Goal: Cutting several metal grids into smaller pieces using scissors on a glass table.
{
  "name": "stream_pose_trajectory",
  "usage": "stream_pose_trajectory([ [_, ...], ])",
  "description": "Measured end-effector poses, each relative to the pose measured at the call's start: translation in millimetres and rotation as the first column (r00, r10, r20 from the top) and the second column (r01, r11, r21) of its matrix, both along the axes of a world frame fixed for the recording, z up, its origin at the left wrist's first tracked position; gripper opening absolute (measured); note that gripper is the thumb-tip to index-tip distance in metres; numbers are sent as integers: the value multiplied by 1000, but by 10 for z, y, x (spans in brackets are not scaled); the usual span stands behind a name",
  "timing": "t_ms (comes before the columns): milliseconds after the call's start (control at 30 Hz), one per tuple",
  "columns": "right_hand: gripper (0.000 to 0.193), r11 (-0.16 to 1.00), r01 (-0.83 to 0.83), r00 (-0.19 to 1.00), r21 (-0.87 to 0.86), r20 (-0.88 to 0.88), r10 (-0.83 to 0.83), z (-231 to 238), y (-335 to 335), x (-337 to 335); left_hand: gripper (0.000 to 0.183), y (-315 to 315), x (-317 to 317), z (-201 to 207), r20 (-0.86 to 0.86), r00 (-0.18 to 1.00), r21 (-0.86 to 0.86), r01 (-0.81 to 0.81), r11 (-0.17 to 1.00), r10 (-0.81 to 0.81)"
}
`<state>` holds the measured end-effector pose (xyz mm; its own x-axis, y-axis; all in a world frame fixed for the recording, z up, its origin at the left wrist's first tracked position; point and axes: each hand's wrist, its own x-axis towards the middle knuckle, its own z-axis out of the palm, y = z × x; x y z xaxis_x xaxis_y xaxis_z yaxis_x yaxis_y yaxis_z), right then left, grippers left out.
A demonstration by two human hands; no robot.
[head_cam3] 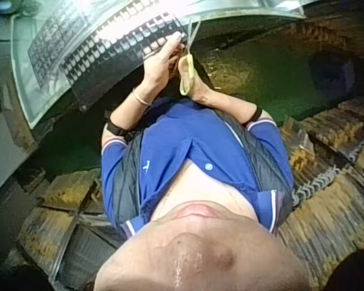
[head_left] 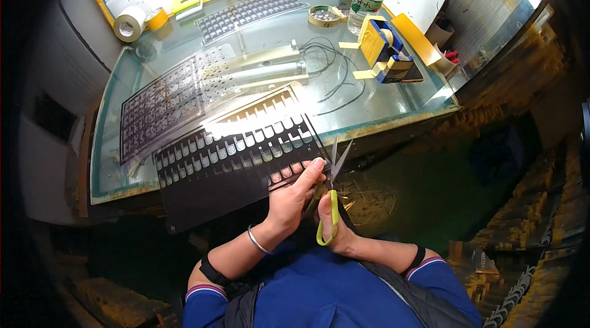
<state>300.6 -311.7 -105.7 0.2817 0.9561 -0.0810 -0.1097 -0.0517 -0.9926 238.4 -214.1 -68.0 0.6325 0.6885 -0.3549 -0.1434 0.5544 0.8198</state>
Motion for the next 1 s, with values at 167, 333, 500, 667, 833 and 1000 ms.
stream_pose_trajectory([
  [167,44,999,47,994,1,103,-47,-42,-2,-27,15,-43,25,-76,-31,999,84,-36,996,39],
  [333,44,994,80,991,78,104,-88,-37,45,-59,17,-59,22,-80,-10,999,103,-50,993,52],
  [500,47,978,152,968,139,180,-176,-220,104,-95,16,-78,4,-94,-15,1000,107,-26,994,27],
  [667,42,978,141,961,157,214,-173,-142,32,-77,17,-33,-57,29,-9,1000,-5,27,1000,-27],
  [833,43,998,23,1000,53,15,-24,-134,-110,20,20,43,-129,-8,-42,994,99,101,990,-97],
  [1000,45,999,-10,999,-54,48,13,26,-211,131,19,126,-210,45,-96,985,163,159,974,-144],
])
